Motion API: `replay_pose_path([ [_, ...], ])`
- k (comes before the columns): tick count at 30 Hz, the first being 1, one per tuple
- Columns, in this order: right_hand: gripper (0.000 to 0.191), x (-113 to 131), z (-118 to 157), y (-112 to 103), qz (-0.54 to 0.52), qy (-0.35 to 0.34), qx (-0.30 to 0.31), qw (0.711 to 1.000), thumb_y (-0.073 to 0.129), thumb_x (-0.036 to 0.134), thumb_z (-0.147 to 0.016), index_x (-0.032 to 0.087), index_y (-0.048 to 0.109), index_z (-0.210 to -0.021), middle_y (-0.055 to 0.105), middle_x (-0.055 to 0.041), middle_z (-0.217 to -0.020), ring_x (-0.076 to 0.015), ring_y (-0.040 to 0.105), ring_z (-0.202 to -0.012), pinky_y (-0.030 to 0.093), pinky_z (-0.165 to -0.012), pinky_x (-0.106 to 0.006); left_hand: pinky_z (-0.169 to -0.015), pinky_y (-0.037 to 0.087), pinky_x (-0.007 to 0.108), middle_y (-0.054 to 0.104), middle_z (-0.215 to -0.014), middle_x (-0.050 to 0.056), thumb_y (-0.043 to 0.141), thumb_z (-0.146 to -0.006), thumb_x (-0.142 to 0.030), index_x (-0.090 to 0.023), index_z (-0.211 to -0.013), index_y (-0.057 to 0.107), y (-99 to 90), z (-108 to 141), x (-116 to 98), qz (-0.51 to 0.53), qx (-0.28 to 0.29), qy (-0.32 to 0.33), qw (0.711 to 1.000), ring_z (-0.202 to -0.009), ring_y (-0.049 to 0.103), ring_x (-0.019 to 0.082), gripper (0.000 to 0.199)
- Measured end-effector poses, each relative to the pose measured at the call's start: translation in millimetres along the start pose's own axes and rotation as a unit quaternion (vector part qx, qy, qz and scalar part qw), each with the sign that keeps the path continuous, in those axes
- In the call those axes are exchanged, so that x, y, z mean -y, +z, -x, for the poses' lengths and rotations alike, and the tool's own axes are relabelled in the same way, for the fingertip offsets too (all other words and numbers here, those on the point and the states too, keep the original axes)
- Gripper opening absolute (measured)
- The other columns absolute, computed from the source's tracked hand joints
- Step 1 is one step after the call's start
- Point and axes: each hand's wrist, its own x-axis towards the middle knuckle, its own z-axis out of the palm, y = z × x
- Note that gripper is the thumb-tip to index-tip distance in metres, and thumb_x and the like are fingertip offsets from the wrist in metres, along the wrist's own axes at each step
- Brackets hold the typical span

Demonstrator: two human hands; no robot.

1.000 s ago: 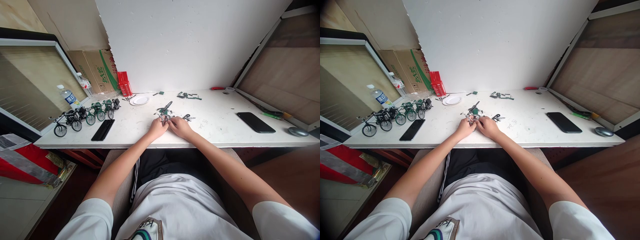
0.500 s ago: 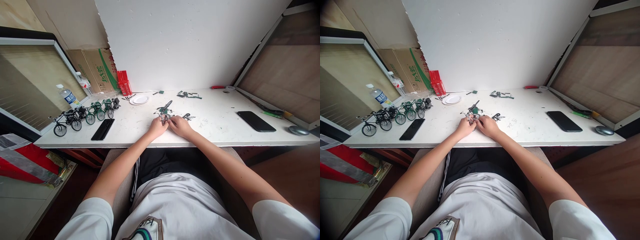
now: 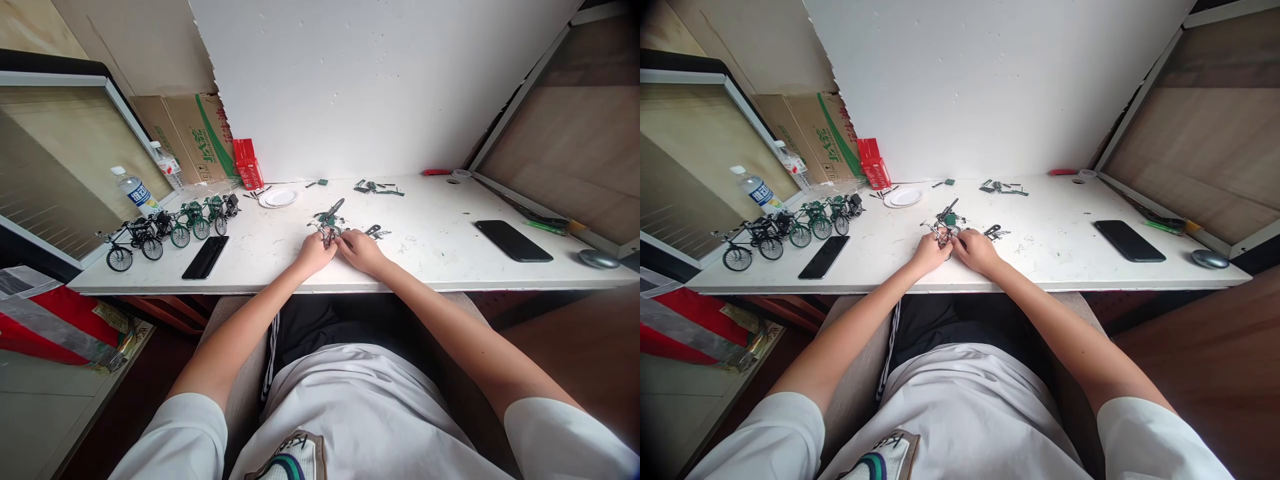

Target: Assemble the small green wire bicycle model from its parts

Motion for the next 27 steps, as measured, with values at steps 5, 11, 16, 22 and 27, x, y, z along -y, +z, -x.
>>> replay_pose_path([
  [5,0.033,0.0,0.1,0.4,-0.001,0.000,-0.002,1.000,0.045,0.035,-0.111,0.024,0.051,-0.080,0.066,-0.0095,-0.083,-0.0246,0.059,-0.083,0.035,-0.068,-0.034,-0.071,0.048,0.032,0.067,-0.071,0.003,0.067,-0.095,-0.025,-0.021,-0.086,0.066,0.8,-0.5,1.3,-0.003,-0.002,0.001,1.000,-0.068,0.060,0.020,0.009],
  [11,0.034,-1.5,0.1,1.4,-0.006,-0.002,-0.005,1.000,0.045,0.037,-0.110,0.023,0.053,-0.080,0.066,-0.0094,-0.083,-0.0245,0.057,-0.081,0.036,-0.068,-0.035,-0.073,0.051,0.032,0.071,-0.075,0.004,0.069,-0.094,-0.024,-0.021,-0.093,0.069,2.1,-1.5,5.0,0.013,0.000,0.004,1.000,-0.069,0.065,0.020,0.004],
  [16,0.034,-2.1,-0.1,2.0,-0.004,-0.004,-0.007,1.000,0.044,0.038,-0.110,0.024,0.052,-0.080,0.066,-0.0092,-0.083,-0.0244,0.058,-0.081,0.035,-0.068,-0.034,-0.071,0.050,0.032,0.069,-0.073,0.003,0.068,-0.094,-0.025,-0.021,-0.094,0.069,1.6,-1.1,5.0,0.016,0.005,0.001,1.000,-0.067,0.063,0.020,0.004],
  [22,0.034,-1.8,0.4,2.0,0.001,-0.004,-0.008,1.000,0.044,0.038,-0.110,0.024,0.051,-0.080,0.066,-0.0092,-0.083,-0.0242,0.058,-0.082,0.035,-0.067,-0.034,-0.069,0.048,0.031,0.067,-0.070,0.002,0.067,-0.094,-0.025,-0.022,-0.093,0.069,0.3,-0.4,2.3,0.009,0.004,-0.001,1.000,-0.067,0.061,0.019,0.004],
  [27,0.035,-0.1,-0.1,0.6,0.000,-0.004,-0.005,1.000,0.044,0.038,-0.111,0.024,0.051,-0.080,0.066,-0.0093,-0.083,-0.0245,0.059,-0.082,0.035,-0.067,-0.035,-0.070,0.049,0.032,0.067,-0.071,0.003,0.068,-0.094,-0.025,-0.021,-0.091,0.069,-1.3,0.1,-0.3,0.005,0.006,-0.011,1.000,-0.067,0.062,0.020,0.005],
])
